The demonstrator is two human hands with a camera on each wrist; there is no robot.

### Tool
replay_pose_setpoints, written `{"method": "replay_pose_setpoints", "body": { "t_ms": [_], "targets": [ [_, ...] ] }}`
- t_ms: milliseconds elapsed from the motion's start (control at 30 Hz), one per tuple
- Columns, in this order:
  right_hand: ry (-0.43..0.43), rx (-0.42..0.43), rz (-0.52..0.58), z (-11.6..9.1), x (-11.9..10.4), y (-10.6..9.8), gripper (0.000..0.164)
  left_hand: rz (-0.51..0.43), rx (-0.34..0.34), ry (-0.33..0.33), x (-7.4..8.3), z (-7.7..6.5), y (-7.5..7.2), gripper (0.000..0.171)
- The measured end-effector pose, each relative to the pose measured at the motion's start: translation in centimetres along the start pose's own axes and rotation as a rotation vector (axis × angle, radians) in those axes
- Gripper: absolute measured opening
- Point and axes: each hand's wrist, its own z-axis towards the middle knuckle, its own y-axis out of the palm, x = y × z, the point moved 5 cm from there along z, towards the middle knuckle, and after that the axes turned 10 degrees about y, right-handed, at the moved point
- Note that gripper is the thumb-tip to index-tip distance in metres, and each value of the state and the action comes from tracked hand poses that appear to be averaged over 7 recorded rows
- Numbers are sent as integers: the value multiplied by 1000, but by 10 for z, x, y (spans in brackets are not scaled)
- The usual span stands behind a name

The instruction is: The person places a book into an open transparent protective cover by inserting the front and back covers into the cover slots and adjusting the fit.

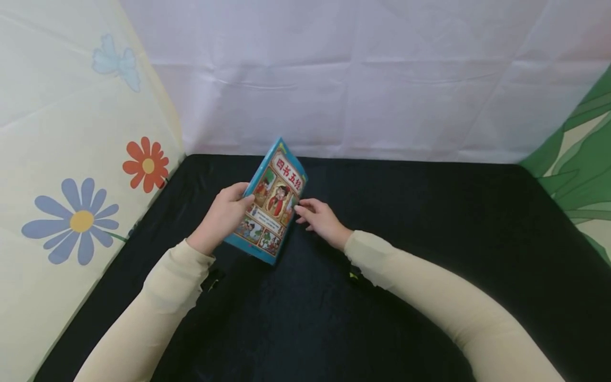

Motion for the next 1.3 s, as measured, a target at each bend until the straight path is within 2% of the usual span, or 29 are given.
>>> {"method": "replay_pose_setpoints", "body": {
  "t_ms": [333,467,667,800,900,1033,1133,1300],
  "targets": [
    [-4,-1,110,-3,3,-5,42,-221,-7,62,2,-5,14,33],
    [13,-55,231,-4,3,-6,47,-307,8,95,2,-5,16,34],
    [4,-163,370,-8,-1,-6,52,-416,46,88,-2,-6,18,33],
    [2,-198,455,-12,-3,-9,55,-489,79,101,-6,-8,20,33],
    [-10,-178,455,-16,-5,-15,55,-545,87,123,-8,-9,24,34],
    [-34,-84,422,-19,-6,-24,52,-592,97,140,-10,-8,27,35],
    [-18,-18,428,-21,-6,-31,48,-601,121,125,-12,-7,30,34],
    [-8,19,400,-25,-10,-44,43,-612,162,89,-14,-5,35,33]
  ]
}}
